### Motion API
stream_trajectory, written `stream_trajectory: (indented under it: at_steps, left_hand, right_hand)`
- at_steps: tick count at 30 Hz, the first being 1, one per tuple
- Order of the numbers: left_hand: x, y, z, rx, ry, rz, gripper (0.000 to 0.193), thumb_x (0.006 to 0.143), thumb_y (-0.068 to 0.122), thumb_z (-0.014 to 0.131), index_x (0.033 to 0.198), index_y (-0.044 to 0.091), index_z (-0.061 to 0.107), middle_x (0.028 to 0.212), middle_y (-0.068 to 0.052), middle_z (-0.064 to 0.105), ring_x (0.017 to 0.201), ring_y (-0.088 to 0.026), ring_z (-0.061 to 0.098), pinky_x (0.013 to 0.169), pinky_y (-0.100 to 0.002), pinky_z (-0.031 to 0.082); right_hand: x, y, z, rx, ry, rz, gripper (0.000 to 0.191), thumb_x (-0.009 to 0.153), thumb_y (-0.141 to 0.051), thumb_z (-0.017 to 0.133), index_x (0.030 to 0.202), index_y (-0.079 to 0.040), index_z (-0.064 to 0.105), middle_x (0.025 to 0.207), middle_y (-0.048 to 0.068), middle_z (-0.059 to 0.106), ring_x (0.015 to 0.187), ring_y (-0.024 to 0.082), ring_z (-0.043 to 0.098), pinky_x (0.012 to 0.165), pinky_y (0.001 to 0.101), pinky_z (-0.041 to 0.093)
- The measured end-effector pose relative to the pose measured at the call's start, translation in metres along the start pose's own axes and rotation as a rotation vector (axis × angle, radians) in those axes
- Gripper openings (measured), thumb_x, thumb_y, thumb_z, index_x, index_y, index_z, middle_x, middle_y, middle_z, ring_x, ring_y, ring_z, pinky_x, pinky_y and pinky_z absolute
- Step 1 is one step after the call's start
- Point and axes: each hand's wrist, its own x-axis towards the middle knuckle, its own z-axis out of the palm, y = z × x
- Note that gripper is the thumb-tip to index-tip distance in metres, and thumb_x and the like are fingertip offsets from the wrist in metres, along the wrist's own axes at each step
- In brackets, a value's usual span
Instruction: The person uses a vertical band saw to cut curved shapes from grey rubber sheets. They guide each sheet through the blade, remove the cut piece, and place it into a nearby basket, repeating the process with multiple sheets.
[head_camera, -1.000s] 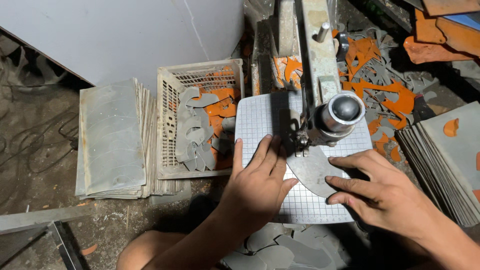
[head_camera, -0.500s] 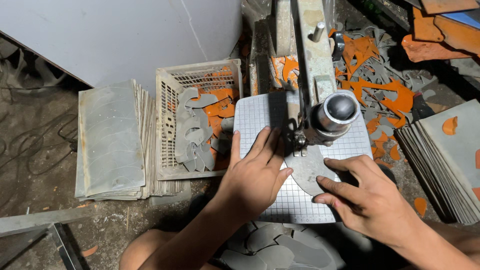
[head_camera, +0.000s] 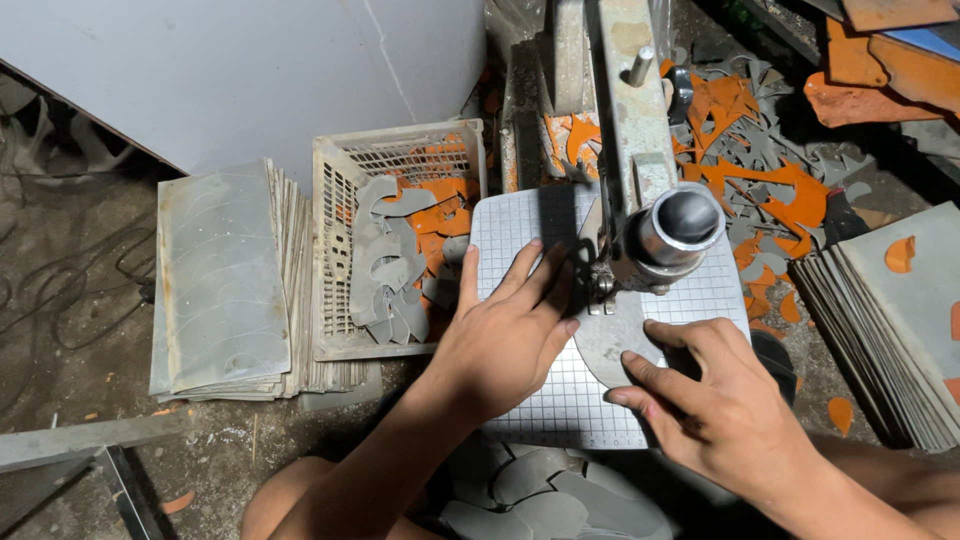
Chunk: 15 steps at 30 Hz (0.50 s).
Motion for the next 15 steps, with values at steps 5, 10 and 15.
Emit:
stream_trajectory:
  at_steps: [5, 10, 15]
  left_hand:
    - [0.004, -0.008, 0.001, 0.005, 0.053, 0.051, 0.049, 0.098, 0.025, 0.051, 0.144, 0.006, 0.058, 0.156, -0.017, 0.047, 0.146, -0.043, 0.032, 0.112, -0.077, 0.006]
    - [-0.005, 0.009, 0.009, 0.113, 0.147, -0.028, 0.042, 0.099, 0.031, 0.058, 0.130, 0.004, 0.064, 0.141, -0.021, 0.059, 0.142, -0.038, 0.046, 0.116, -0.072, 0.022]
    - [-0.037, 0.069, 0.030, 0.182, 0.292, -0.011, 0.084, 0.083, 0.057, 0.069, 0.116, -0.020, 0.062, 0.122, -0.037, 0.065, 0.124, -0.047, 0.059, 0.106, -0.063, 0.039]
  right_hand:
    - [0.001, -0.012, 0.007, -0.041, 0.010, 0.037, 0.035, 0.072, -0.026, 0.086, 0.100, -0.007, 0.078, 0.106, 0.017, 0.068, 0.092, 0.033, 0.062, 0.076, 0.0420, 0.052]
    - [0.009, -0.009, -0.001, 0.004, -0.071, 0.052, 0.037, 0.071, -0.030, 0.086, 0.101, -0.010, 0.078, 0.105, 0.013, 0.068, 0.094, 0.033, 0.063, 0.077, 0.0411, 0.053]
    - [0.033, 0.054, -0.022, -0.041, -0.205, -0.048, 0.039, 0.073, -0.026, 0.083, 0.110, -0.015, 0.082, 0.130, 0.011, 0.071, 0.112, 0.034, 0.060, 0.095, 0.0458, 0.045]
